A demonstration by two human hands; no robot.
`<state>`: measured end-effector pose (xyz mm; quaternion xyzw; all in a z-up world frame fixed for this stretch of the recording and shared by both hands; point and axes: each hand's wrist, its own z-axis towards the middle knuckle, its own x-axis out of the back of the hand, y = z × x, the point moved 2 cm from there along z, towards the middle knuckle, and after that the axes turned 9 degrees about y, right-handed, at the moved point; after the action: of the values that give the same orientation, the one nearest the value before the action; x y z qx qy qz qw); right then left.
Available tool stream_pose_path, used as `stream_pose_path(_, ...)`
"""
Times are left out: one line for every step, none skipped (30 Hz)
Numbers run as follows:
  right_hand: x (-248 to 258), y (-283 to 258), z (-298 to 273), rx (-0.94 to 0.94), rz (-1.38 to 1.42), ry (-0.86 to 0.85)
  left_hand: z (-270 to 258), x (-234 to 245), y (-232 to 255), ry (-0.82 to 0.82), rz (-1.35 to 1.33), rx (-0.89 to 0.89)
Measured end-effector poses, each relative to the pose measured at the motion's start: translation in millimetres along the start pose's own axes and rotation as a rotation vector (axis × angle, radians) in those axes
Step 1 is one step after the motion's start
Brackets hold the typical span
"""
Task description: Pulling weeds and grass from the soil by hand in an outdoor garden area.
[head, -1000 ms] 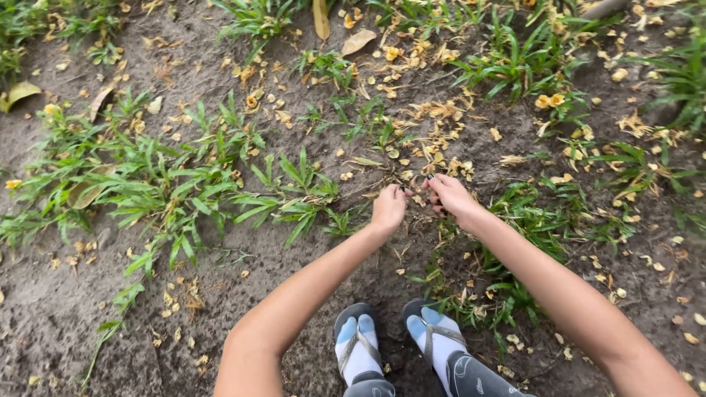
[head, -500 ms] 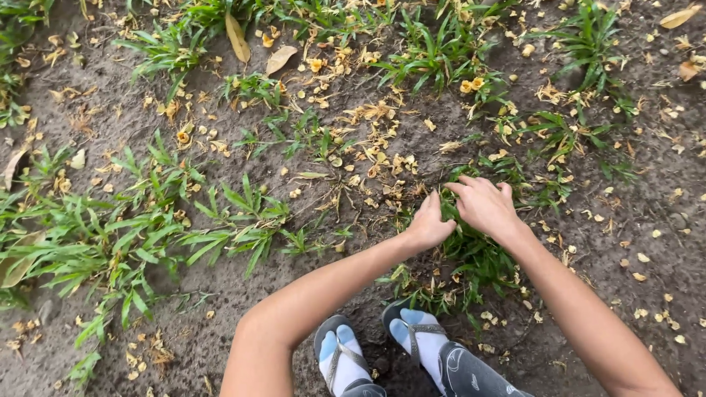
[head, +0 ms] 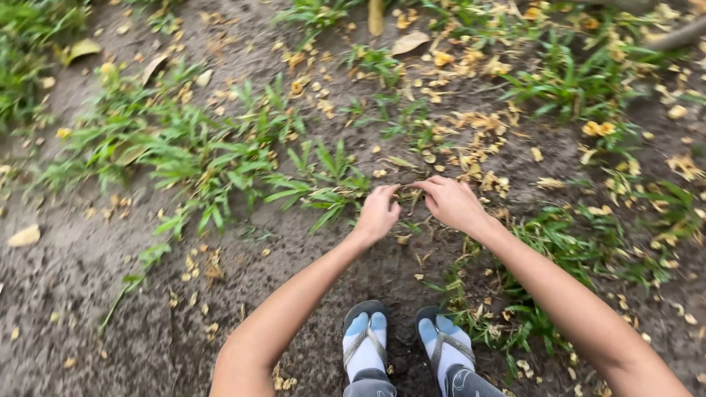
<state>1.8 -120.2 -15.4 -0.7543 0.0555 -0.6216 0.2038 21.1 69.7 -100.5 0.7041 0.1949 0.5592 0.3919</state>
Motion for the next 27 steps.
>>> stream_pose_path(-2.1,-11.6,4.7,0.021,0.001,-0.012,-5.7,17.1,-4.2,0.015,0.0,0.019)
stream_pose_path(-4.0,-22.6,9.2,0.03,0.071,-0.024,-11.1,35.2,-7.9,0.103,-0.007,0.03)
stream_pose_path(-5.4,-33.3,13.2,0.034,0.141,-0.034,-15.7,53.3,-11.0,0.188,-0.012,0.036)
stream_pose_path(-6.9,-40.4,16.6,0.049,0.141,-0.044,-21.6,69.1,-11.1,0.2,-0.011,0.05)
stream_pose_path(-7.8,-46.2,18.7,0.05,0.159,-0.02,-27.5,83.8,-11.2,0.232,0.031,0.09)
stream_pose_path(-8.7,-51.7,20.8,0.051,0.177,0.003,-33.5,98.4,-11.1,0.263,0.074,0.131)
stream_pose_path(-10.6,-56.2,23.4,0.061,0.176,-0.005,-35.2,102.5,-16.9,0.271,0.073,0.142)
stream_pose_path(-11.6,-60.7,26.1,0.092,0.135,0.034,-36.8,106.5,-22.1,0.275,0.142,0.131)
stream_pose_path(-13.2,-65.4,28.0,0.122,0.096,0.074,-39.1,110.2,-27.6,0.276,0.212,0.12)
stream_pose_path(-17.3,-69.3,31.7,0.131,0.098,0.066,-39.6,110.2,-35.0,0.281,0.213,0.132)
stream_pose_path(-20.7,-73.2,34.7,0.178,0.036,0.077,-39.3,109.7,-41.0,0.281,0.277,0.094)
stream_pose_path(-23.9,-76.8,37.3,0.225,-0.025,0.088,-38.9,108.8,-46.6,0.279,0.342,0.056)
stream_pose_path(-33.8,-75.4,42.1,0.228,-0.024,0.084,-39.0,106.1,-52.9,0.28,0.342,0.062)
stream_pose_path(-41.5,-75.8,46.1,0.34,-0.162,0.208,-39.2,103.2,-58.9,0.281,0.341,0.07)
stream_pose_path(-48.9,-75.9,50.1,0.45,-0.302,0.336,-38.1,100.4,-64.5,0.281,0.34,0.076)
stream_pose_path(-60.3,-70.0,56.2,0.452,-0.301,0.334,-39.1,99.8,-66.0,0.282,0.34,0.078)
stream_pose_path(-69.9,-65.4,61.5,0.505,-0.393,0.459,-39.8,99.6,-67.9,0.285,0.325,0.103)
stream_pose_path(-79.7,-60.9,66.6,0.557,-0.486,0.584,-40.4,99.4,-69.7,0.288,0.31,0.128)
stream_pose_path(-82.1,-58.9,71.0,0.557,-0.484,0.583,-40.1,99.8,-70.2,0.288,0.311,0.13)
stream_pose_path(-84.1,-57.3,74.9,0.578,-0.498,0.635,-39.8,100.0,-71.0,0.286,0.297,0.14)
stream_pose_path(-86.6,-55.6,77.8,0.598,-0.512,0.684,-40.4,99.4,-71.8,0.283,0.282,0.151)
stream_pose_path(-89.7,-55.7,80.0,0.599,-0.509,0.682,-40.6,100.2,-71.7,0.281,0.282,0.154)
stream_pose_path(-92.5,-55.7,81.6,0.606,-0.515,0.702,-40.7,100.7,-71.4,0.278,0.271,0.155)
stream_pose_path(-95.1,-55.8,83.1,0.614,-0.52,0.722,-40.9,101.2,-70.9,0.275,0.261,0.155)
stream_pose_path(-99.0,-56.5,83.1,0.614,-0.519,0.72,-41.2,101.1,-70.5,0.275,0.261,0.157)
stream_pose_path(-102.4,-57.2,83.0,0.602,-0.519,0.728,-41.5,100.6,-70.0,0.252,0.257,0.165)
stream_pose_path(-105.2,-57.3,82.9,0.59,-0.521,0.737,-41.3,99.8,-69.1,0.229,0.252,0.172)
